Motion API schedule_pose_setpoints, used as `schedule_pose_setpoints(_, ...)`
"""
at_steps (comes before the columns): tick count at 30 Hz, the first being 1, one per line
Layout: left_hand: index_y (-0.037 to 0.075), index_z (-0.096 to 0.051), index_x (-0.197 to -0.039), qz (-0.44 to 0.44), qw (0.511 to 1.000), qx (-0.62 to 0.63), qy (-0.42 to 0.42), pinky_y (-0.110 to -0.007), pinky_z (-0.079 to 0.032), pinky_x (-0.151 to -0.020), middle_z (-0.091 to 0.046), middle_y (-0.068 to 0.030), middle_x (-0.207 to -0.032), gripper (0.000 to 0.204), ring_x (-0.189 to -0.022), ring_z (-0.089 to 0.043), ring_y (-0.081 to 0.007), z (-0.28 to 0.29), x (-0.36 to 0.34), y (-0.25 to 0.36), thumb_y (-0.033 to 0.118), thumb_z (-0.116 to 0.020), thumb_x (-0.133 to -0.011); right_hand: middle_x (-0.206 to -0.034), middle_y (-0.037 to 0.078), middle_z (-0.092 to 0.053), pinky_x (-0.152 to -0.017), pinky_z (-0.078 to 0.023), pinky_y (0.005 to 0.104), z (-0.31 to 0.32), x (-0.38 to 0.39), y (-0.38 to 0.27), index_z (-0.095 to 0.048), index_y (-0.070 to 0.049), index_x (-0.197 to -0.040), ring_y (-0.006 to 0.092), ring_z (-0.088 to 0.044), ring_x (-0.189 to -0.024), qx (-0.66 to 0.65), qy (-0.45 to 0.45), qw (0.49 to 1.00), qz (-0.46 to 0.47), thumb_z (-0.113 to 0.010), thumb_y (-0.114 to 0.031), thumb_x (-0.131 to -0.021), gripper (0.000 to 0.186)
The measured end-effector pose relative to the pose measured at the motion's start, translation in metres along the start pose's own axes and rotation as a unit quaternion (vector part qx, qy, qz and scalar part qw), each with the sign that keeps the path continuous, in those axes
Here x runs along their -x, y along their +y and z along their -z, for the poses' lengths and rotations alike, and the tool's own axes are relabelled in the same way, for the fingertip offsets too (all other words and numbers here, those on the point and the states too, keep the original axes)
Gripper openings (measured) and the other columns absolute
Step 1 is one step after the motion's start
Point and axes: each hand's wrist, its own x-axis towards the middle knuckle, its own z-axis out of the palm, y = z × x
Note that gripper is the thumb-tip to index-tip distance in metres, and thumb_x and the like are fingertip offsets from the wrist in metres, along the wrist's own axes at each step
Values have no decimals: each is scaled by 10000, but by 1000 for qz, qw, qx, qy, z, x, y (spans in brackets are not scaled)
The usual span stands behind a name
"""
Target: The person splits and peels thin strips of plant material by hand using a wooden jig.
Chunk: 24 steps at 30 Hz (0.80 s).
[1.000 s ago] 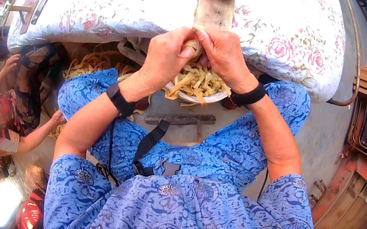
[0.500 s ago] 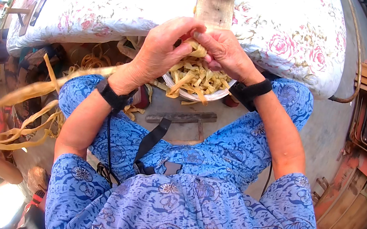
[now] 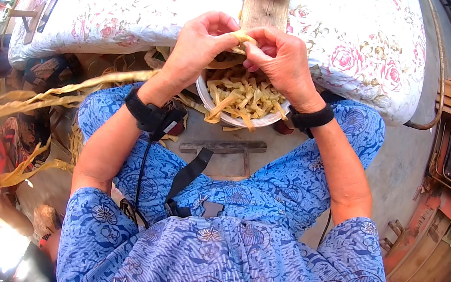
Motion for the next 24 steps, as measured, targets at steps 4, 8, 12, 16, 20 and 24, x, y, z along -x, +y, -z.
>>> schedule_pose_setpoints(4,8,-541,-917,20,999,27,-31,-215,-460,-704,-588,-22,-850,194,-765,-557,-86,-4,-1,10,18,-622,-741,-659,24,-605,-540,-492,201,4,-3,9,-614,5,-910,72,-574,-575,19,50,996,64,-597,-119,-819,155)
schedule_pose_setpoints(8,33,-512,-944,-137,977,-163,-11,-203,-444,-708,-563,0,-854,188,-796,-542,-79,-3,-7,-8,32,-589,-773,-756,37,-623,-621,-503,212,8,-8,13,-620,14,-923,89,-592,-653,-145,12,989,-17,-598,-121,-827,167)
schedule_pose_setpoints(12,27,-510,-914,-183,922,-336,63,-224,-478,-628,-547,-29,-764,169,-769,-559,-96,-8,-4,-7,32,-591,-765,-862,55,-627,-714,-500,221,12,-6,9,-624,15,-920,104,-595,-760,-297,-7,945,-135,-619,-127,-819,175)
schedule_pose_setpoints(16,22,-551,-878,-162,920,-354,45,-212,-467,-618,-558,-15,-729,109,-713,-553,-91,-11,-3,-7,58,-593,-784,-851,45,-629,-699,-491,212,10,-6,15,-627,14,-926,93,-584,-739,-282,21,953,-111,-626,-123,-815,176)
schedule_pose_setpoints(20,-12,-583,-882,-87,977,-196,-10,-227,-464,-592,-591,-36,-717,147,-637,-550,-109,-7,-5,-13,116,-602,-812,-841,40,-628,-677,-483,204,7,-9,20,-629,20,-924,82,-573,-717,-192,36,978,-66,-622,-122,-819,177)
schedule_pose_setpoints(24,25,-585,-891,-10,993,-91,-72,-183,-436,-618,-568,15,-747,153,-670,-518,-49,0,-7,-5,172,-551,-868,-797,32,-625,-654,-482,195,6,-4,9,-631,26,-909,77,-573,-709,-176,23,984,-18,-616,-131,-824,179)
